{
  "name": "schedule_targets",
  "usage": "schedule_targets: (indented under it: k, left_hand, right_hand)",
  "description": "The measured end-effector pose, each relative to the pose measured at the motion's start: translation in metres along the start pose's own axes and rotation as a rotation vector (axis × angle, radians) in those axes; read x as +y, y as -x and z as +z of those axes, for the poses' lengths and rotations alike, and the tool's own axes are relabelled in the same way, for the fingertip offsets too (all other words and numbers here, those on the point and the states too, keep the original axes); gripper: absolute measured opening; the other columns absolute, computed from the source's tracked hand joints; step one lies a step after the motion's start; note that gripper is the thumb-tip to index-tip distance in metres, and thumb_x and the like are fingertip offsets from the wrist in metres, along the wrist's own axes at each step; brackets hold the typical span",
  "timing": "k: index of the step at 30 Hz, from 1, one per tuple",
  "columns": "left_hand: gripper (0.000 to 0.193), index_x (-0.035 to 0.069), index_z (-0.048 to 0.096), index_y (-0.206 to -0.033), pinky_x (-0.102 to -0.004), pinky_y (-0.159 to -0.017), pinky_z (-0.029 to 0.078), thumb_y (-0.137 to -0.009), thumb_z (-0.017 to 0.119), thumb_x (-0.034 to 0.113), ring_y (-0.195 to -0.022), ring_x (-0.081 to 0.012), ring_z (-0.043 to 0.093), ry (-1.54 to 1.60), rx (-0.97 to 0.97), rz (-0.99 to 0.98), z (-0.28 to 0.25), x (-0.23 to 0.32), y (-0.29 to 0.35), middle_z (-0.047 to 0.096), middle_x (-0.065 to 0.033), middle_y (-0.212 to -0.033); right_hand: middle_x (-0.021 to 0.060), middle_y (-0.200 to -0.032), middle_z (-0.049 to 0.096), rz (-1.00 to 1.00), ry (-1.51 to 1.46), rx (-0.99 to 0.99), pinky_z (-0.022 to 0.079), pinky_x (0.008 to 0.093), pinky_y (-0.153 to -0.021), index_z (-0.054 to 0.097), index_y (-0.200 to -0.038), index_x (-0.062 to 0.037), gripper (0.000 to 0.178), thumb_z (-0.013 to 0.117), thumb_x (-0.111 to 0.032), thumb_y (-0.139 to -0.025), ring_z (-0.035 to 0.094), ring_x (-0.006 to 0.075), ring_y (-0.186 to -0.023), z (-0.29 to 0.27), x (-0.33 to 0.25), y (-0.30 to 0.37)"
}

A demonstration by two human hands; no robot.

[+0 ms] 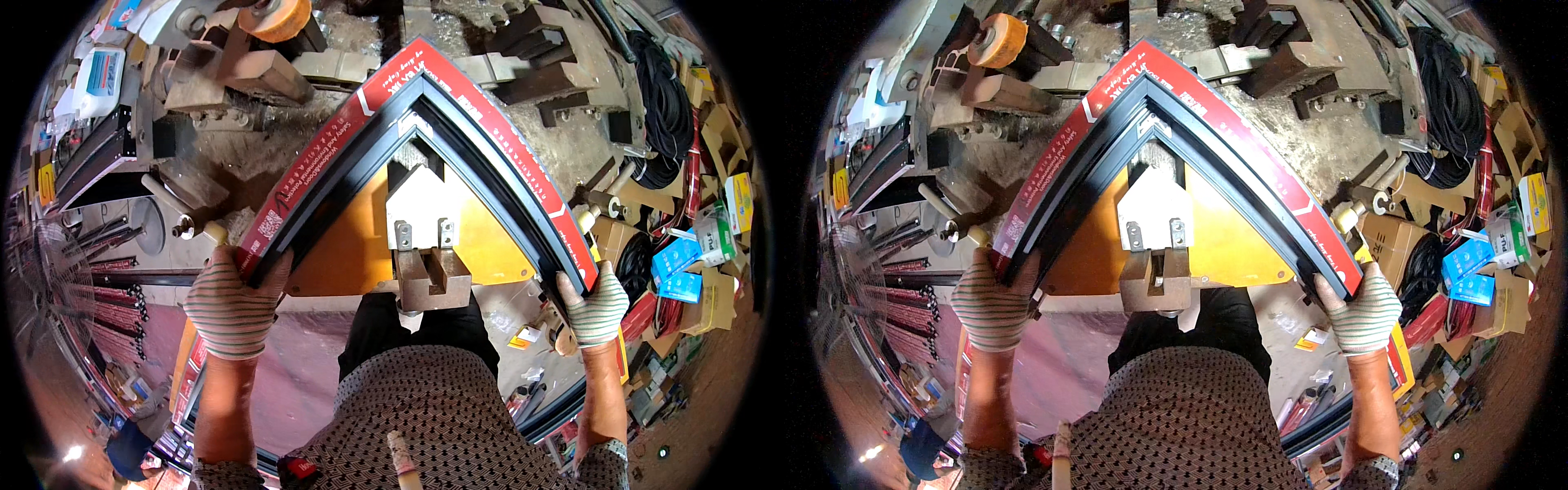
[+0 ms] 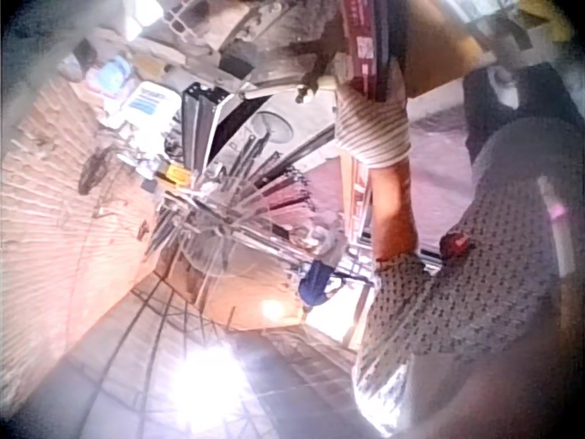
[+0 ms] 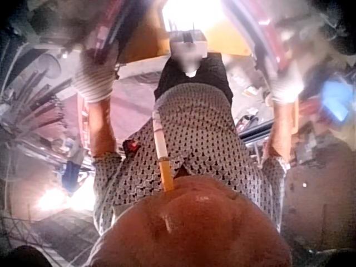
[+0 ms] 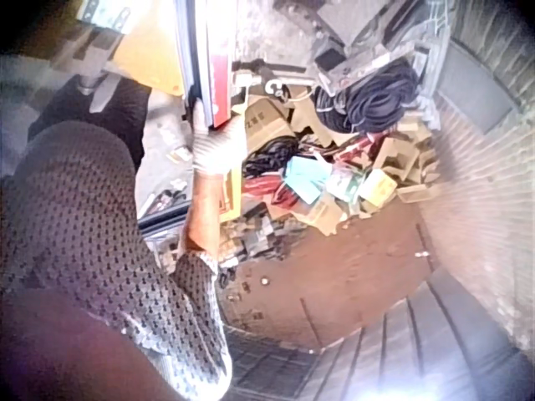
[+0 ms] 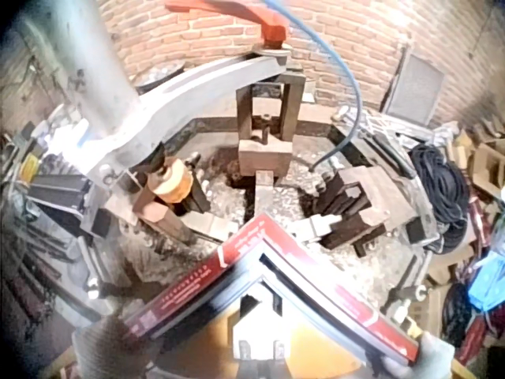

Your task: The person assembles a red window frame by positioning its corners into a corner welding machine. They repeatedly align the frame, operate the machine's clamps to secure the corners, and release them to check the joints. The process involves handling the frame with gloved hands and manipulating the machine's levers.

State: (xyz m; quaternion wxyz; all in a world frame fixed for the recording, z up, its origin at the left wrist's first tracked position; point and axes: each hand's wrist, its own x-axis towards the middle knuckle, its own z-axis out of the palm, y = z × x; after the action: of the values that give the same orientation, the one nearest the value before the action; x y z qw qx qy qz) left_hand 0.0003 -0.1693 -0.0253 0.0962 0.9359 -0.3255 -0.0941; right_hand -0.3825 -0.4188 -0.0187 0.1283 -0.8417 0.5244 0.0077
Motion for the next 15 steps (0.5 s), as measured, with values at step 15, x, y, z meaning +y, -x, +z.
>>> schedule_targets:
  k: [15]
  left_hand:
    - [0.054, 0.003, 0.065, -0.091, -0.0416, -0.061, 0.055, -0.079, 0.091, 0.048, -0.064, -0.0357, 0.069, 0.028, -0.045, -0.022, -0.0067, -0.0002, 0.0016, 0.068, -0.0169, -0.071]
  right_hand:
    - [0.0147, -0.073, 0.068, 0.019, 0.032, 0.025, 0.054, 0.0336, -0.064, 0.064, -0.096, 0.0013, 0.044, 0.092, -0.03, -0.081, 0.062, 0.0189, -0.062, 0.002, 0.0027, 0.0026]
